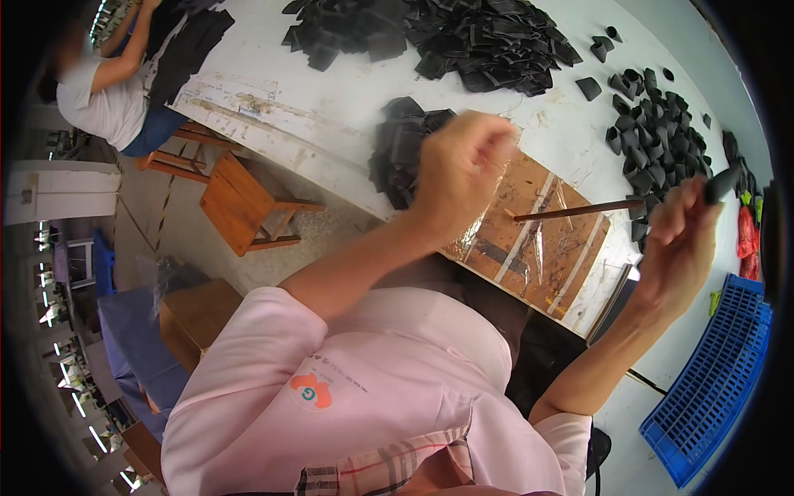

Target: Inspecting and manipulating small black rubber components at a manufacturing workbench.

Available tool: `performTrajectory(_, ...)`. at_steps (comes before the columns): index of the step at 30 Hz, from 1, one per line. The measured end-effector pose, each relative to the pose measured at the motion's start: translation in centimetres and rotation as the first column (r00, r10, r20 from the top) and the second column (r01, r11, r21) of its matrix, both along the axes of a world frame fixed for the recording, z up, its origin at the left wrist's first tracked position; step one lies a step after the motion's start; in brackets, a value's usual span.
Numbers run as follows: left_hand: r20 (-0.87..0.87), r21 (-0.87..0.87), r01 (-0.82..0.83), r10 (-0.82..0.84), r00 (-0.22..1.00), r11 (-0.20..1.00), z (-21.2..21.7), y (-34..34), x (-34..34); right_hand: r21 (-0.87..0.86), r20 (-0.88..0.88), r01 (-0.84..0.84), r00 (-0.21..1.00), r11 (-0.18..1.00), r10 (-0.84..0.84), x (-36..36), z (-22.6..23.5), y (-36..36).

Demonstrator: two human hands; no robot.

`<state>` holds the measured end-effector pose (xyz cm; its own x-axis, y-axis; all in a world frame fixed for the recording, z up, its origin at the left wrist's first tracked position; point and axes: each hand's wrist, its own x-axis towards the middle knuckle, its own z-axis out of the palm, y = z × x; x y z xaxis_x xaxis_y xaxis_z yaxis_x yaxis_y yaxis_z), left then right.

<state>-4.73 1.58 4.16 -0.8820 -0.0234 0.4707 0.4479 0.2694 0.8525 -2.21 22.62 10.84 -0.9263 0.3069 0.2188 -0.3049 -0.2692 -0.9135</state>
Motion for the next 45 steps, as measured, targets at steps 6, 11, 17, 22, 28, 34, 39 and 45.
performTrajectory(6, -0.126, -0.607, -0.27, 0.245, 0.961, 0.747, -4.8, -3.5, -4.1, 0.116, 0.315, 0.096, 0.94, 0.989, -0.129, 3.2, -5.3, -2.7)
performTrajectory(11, 0.043, -0.862, -0.063, 0.196, 0.98, 0.503, -7.0, -3.4, -5.9, 0.157, 0.496, -0.135, 0.867, 0.978, 0.04, 5.8, -6.3, -5.2)
performTrajectory(17, 0.062, -0.805, -0.094, 0.241, 0.968, 0.586, -7.4, -3.4, -6.7, 0.128, 0.537, -0.281, 0.826, 0.951, 0.172, 6.1, -6.8, -6.3)
performTrajectory(22, 0.085, -0.703, -0.035, 0.133, 0.987, 0.71, -6.4, -4.0, -6.6, 0.284, 0.495, -0.303, 0.859, 0.91, 0.132, 6.6, -6.7, -7.0)
performTrajectory(28, 0.166, -0.346, 0.298, -0.254, 0.953, 0.89, -1.3, -1.8, -3.2, 0.738, 0.105, 0.019, 0.984, 0.675, -0.143, 5.9, -7.0, -8.2)
performTrajectory(34, 0.183, -0.121, 0.448, -0.423, 0.887, 0.886, -1.1, -0.5, 0.3, 0.891, 0.099, 0.004, 0.974, 0.454, -0.202, 4.2, -8.5, -9.0)
performTrajectory(39, 0.498, 0.304, 0.216, -0.348, 0.795, 0.928, -1.6, -0.2, 2.7, 0.949, -0.036, 0.118, 0.962, 0.291, -0.271, 4.7, -9.2, -9.4)
performTrajectory(45, 0.618, 0.386, 0.217, -0.426, 0.661, 0.897, -1.8, -0.2, 3.0, 0.975, -0.136, 0.169, 0.968, 0.144, -0.211, 4.8, -9.7, -9.4)
